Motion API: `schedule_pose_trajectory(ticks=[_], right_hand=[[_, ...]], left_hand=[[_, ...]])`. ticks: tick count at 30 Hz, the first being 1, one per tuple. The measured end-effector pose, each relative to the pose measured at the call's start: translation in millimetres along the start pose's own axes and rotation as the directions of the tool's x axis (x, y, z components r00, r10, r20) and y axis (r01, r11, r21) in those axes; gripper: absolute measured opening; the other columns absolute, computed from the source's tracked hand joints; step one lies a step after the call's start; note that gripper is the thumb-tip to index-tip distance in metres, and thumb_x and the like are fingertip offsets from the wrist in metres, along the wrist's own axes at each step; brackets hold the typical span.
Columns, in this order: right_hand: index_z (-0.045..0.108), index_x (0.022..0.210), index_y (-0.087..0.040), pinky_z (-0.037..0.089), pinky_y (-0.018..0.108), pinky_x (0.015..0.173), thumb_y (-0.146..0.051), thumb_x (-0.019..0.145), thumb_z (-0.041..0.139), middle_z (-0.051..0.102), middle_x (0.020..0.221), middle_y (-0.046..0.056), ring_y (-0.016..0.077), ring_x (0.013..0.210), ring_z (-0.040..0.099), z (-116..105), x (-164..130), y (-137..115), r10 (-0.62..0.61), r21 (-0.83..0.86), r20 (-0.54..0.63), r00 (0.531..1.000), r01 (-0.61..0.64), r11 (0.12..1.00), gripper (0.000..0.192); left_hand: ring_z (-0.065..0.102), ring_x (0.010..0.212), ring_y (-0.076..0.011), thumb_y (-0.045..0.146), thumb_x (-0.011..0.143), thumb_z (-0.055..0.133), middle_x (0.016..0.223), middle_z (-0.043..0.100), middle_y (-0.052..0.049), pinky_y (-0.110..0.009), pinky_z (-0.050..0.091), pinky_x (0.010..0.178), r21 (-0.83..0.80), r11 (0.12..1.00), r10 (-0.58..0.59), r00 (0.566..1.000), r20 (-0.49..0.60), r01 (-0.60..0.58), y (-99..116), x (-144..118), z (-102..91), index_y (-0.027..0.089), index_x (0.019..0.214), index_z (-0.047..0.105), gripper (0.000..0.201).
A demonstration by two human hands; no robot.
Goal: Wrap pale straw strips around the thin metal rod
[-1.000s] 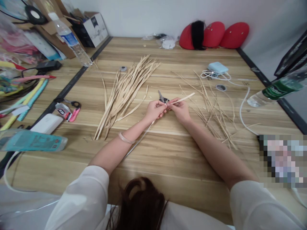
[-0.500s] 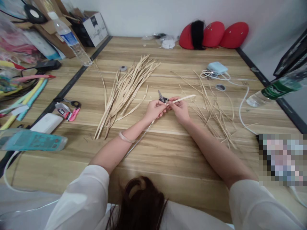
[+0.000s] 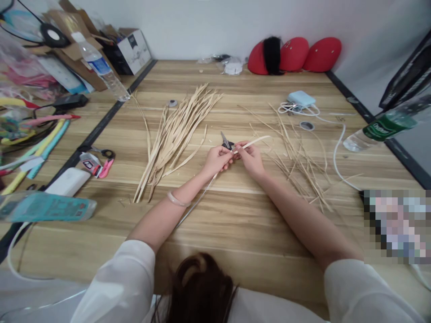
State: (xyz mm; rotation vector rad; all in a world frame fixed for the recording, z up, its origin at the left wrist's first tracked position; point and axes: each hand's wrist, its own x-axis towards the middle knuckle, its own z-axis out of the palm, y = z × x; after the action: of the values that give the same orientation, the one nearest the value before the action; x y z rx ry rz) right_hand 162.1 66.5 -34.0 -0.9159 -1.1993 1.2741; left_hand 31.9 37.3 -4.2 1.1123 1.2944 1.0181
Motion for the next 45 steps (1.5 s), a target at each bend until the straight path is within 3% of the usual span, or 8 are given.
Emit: schedule_pose_trajectory(ticks=[9,19,27,31,34,37,41,45], right_hand=[[0.058,0.081,-0.019,0.046,0.023,0.053,-0.053,0.07,0.07,0.062,0.06,-0.003,0.0094,0.052,0.057,0.0,-1.1,-0.6,-0.015,-0.026,0.018,1.0,0.016,1.0,0.038],[0.065,0.078,-0.018,0.047,0.023,0.056,-0.055,0.075,0.063,0.067,0.07,0.002,0.0095,0.058,0.059,0.0,-3.2,-4.1,-0.038,-0.129,0.01,0.999,0.039,0.991,0.037],[0.063,0.107,-0.02,0.054,0.029,0.065,-0.04,0.076,0.061,0.069,0.107,0.009,0.0156,0.08,0.066,-2.4,0.9,9.4,-0.126,-0.153,0.009,0.992,0.126,0.98,0.036],[0.059,0.114,-0.022,0.053,0.028,0.065,-0.032,0.077,0.058,0.065,0.118,0.01,0.0149,0.081,0.066,-8.7,5.3,15.7,-0.189,-0.175,-0.119,0.975,0.167,0.97,0.038],[0.057,0.115,-0.023,0.054,0.029,0.07,-0.028,0.076,0.059,0.065,0.115,0.009,0.0155,0.085,0.065,-14.5,9.4,17.7,-0.229,-0.179,-0.256,0.939,0.187,0.966,0.039],[0.061,0.106,-0.021,0.053,0.03,0.072,-0.03,0.077,0.059,0.068,0.102,0.008,0.0163,0.084,0.065,-17.4,11.4,16.6,-0.213,-0.184,-0.314,0.925,0.161,0.97,0.031],[0.067,0.096,-0.02,0.05,0.028,0.065,-0.037,0.08,0.058,0.065,0.077,0.004,0.0141,0.068,0.059,-15.4,8.5,12.0,-0.189,-0.214,-0.305,0.933,0.126,0.969,0.025],[0.071,0.093,-0.021,0.047,0.028,0.065,-0.044,0.083,0.058,0.063,0.08,0.004,0.0145,0.071,0.057,-12.6,3.2,6.5,-0.284,-0.359,-0.227,0.932,0.191,0.914,0.029]], left_hand=[[0.044,0.033,-0.0025,0.021,0.08,0.06,0.054,0.057,0.006,-0.015,0.026,0.03,-0.031,0.999,0.008,1.0,0.005,-0.007,0.1,0.5,-1.2,0.015,0.077,0.052,0.011],[0.042,0.032,-0.0023,0.016,0.079,0.057,0.053,0.057,0.005,-0.016,0.023,0.03,-0.081,0.996,0.012,0.992,-0.129,-0.022,7.1,10.5,-17.8,0.012,0.075,0.057,0.006],[0.043,0.032,-0.0023,0.016,0.078,0.058,0.053,0.057,0.006,-0.016,0.024,0.032,-0.041,0.999,-0.001,0.993,-0.12,-0.004,7.3,7.6,-11.4,0.013,0.077,0.057,0.003],[0.043,0.033,-0.0023,0.016,0.077,0.059,0.054,0.057,0.005,-0.016,0.025,0.032,-0.031,0.999,0.006,0.993,-0.117,-0.01,6.9,7.2,-11.6,0.012,0.077,0.057,0.004],[0.042,0.033,-0.002,0.016,0.077,0.059,0.055,0.057,0.005,-0.017,0.025,0.032,-0.026,1.0,0.014,0.993,-0.114,-0.017,6.2,7.5,-12.3,0.012,0.076,0.058,0.004],[0.042,0.034,-0.0019,0.017,0.077,0.059,0.055,0.058,0.005,-0.016,0.025,0.032,-0.022,1.0,0.013,0.993,-0.113,-0.016,4.9,8.2,-13.0,0.013,0.077,0.057,0.005],[0.043,0.034,-0.0019,0.02,0.078,0.06,0.056,0.059,0.005,-0.016,0.024,0.032,-0.056,0.998,0.027,0.996,-0.083,-0.032,3.8,8.1,-12.4,0.013,0.079,0.057,0.007],[0.043,0.033,-0.0021,0.021,0.08,0.061,0.057,0.059,0.005,-0.016,0.025,0.032,-0.089,0.996,0.017,0.999,-0.048,-0.021,4.6,5.9,-9.6,0.013,0.08,0.057,0.009]])
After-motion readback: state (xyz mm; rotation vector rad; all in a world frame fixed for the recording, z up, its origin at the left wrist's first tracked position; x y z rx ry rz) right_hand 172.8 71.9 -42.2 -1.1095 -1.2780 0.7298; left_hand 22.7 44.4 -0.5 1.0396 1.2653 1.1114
